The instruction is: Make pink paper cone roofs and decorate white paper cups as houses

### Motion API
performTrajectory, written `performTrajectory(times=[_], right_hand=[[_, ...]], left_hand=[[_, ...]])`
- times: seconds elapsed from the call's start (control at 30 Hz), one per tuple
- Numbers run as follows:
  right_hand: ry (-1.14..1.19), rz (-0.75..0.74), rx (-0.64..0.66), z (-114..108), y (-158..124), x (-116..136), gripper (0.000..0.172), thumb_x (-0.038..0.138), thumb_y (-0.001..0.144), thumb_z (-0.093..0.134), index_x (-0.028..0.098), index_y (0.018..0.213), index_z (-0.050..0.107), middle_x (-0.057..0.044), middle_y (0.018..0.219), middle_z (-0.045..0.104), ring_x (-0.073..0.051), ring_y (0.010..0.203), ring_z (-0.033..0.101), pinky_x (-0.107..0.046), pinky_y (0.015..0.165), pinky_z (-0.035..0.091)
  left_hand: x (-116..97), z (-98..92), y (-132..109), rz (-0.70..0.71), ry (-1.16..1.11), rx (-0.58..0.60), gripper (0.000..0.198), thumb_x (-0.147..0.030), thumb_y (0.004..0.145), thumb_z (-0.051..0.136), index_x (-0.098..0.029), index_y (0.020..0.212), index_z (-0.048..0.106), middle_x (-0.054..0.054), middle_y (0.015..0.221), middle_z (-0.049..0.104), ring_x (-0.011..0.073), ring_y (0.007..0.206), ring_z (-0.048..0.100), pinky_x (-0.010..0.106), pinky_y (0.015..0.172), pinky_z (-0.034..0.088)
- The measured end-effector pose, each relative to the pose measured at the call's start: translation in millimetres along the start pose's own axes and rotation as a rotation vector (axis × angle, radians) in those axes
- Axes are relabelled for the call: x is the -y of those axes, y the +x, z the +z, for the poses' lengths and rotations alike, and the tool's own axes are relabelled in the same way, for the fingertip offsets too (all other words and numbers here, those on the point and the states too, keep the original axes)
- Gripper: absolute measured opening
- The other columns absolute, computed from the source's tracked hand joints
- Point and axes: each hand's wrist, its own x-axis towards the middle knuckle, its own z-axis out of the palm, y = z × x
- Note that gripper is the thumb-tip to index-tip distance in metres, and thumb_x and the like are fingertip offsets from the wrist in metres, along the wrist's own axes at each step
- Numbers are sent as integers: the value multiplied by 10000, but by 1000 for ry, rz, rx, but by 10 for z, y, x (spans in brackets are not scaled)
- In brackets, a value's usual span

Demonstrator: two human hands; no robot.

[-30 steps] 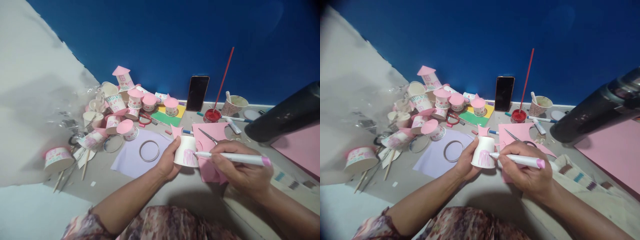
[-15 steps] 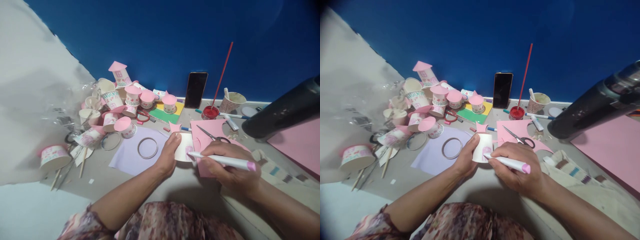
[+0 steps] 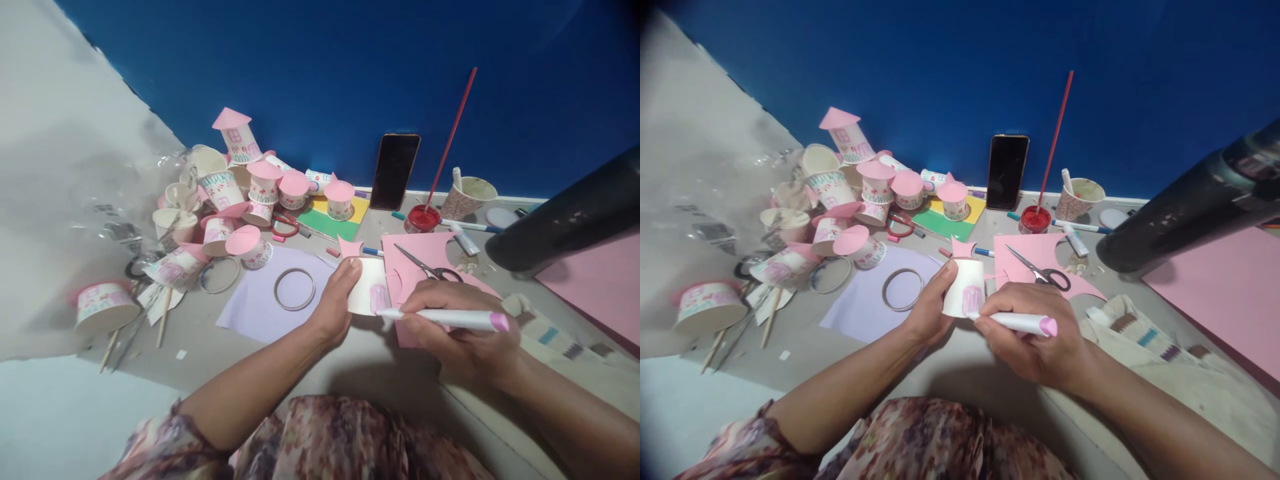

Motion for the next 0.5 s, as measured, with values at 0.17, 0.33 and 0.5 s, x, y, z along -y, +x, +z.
performTrajectory(times=[0.17, 0.33, 0.5], right_hand=[[9, 21, -13, 7, -2, -5, 167, 166, 897, 618, 214, 761, 702, 13, 614, 703, -122, 495, 622, -241, 503, 462], [44, 83, -50, -3, -36, -45, 165, 170, 903, 627, 219, 765, 701, 10, 633, 711, -125, 497, 620, -240, 496, 484], [-1, 147, -345, -5, -63, -167, 40, 204, 881, 711, 215, 898, 745, -35, 776, 771, -170, 607, 697, -276, 553, 553]], left_hand=[[10, -11, 7, -10, -7, -5, 462, -564, 752, 818, -174, 934, 649, 38, 899, 724, 256, 952, 706, 337, 846, 528], [-6, -21, 16, -104, -73, -28, 410, -508, 803, 801, -160, 972, 664, 63, 919, 742, 258, 914, 723, 353, 849, 555], [-94, -30, 22, -270, -166, 6, 401, -492, 947, 634, -114, 1060, 705, 120, 890, 760, 247, 755, 726, 375, 755, 588]])
